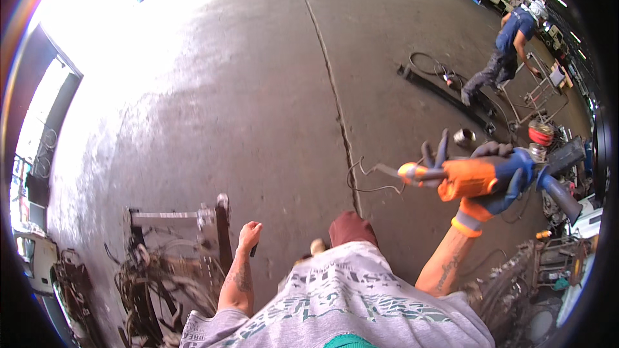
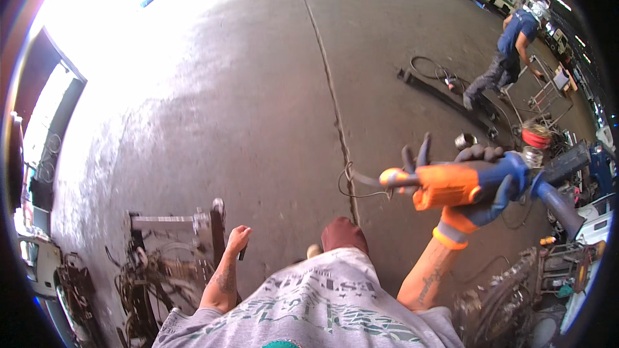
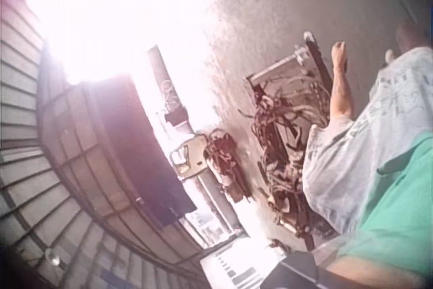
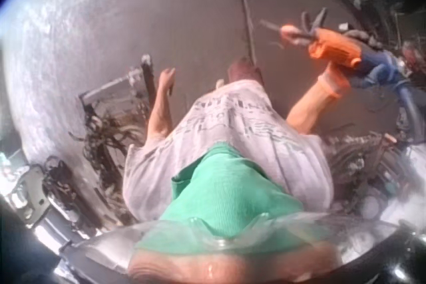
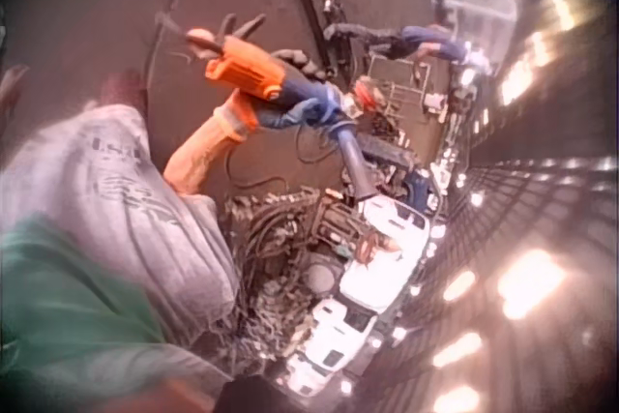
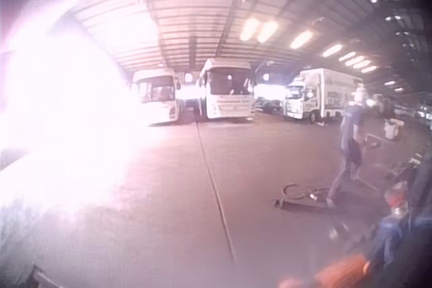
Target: The person uses an angle grinder to grind a bundle of metal rods resting on a wooden support. Sparks are visible as the tool moves along the rods. After finishing, the person sets the grinder down and walks away.
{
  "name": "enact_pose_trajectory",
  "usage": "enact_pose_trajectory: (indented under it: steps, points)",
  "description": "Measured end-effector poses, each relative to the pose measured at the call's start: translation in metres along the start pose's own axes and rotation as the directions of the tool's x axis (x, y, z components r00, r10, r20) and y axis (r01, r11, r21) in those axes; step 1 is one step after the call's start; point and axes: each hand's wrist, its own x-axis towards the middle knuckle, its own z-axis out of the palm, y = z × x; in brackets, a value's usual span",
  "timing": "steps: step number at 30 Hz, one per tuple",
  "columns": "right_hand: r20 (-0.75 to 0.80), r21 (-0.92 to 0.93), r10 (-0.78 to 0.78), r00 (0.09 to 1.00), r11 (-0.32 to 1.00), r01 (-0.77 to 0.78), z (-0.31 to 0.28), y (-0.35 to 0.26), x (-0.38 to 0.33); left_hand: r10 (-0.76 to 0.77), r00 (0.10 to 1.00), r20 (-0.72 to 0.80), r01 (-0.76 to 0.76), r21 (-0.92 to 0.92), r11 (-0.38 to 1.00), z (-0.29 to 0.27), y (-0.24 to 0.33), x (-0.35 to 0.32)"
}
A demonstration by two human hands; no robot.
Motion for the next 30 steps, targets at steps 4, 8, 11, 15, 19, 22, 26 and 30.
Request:
enact_pose_trajectory:
  steps: [4, 8, 11, 15, 19, 22, 26, 30]
  points:
    - [-0.179, 0.055, 0.035, 0.983, 0.998, -0.026, -0.048, 0.146, 0.084, 0.109, 0.985, -0.132, -0.106, 0.024, 0.994, -0.045, 0.108, 0.180]
    - [-0.084, 0.163, 0.215, 0.973, 0.966, -0.200, -0.141, 0.264, 0.195, -0.014, 0.996, -0.087, 0.011, -0.036, 0.999, -0.018, 0.150, 0.315]
    - [0.006, 0.183, 0.338, 0.941, 0.925, -0.333, -0.184, 0.345, 0.297, -0.145, 0.970, 0.194, 0.107, 0.193, 0.975, 0.001, 0.136, 0.360]
    - [0.013, 0.044, 0.456, 0.890, 0.889, -0.456, -0.199, 0.434, 0.439, -0.405, 0.846, 0.346, 0.333, 0.250, 0.909, 0.030, 0.134, 0.415]
    - [0.011, -0.087, 0.530, 0.848, 0.845, -0.527, -0.232, 0.492, 0.529, -0.358, 0.840, 0.408, 0.363, 0.067, 0.929, 0.064, 0.177, 0.482]
    - [-0.002, -0.141, 0.506, 0.863, 0.854, -0.501, -0.272, 0.565, 0.619, -0.336, 0.825, 0.455, 0.307, 0.140, 0.942, 0.077, 0.253, 0.613]
    - [-0.038, -0.082, 0.572, 0.819, 0.815, -0.573, -0.304, 0.631, 0.725, -0.270, 0.825, 0.497, 0.118, 0.315, 0.942, 0.061, 0.339, 0.814]
    - [-0.125, -0.138, 0.586, 0.800, 0.789, -0.599, -0.335, 0.673, 0.850, 0.115, 0.973, 0.200, -0.138, 0.104, 0.985, 0.014, 0.515, 1.087]
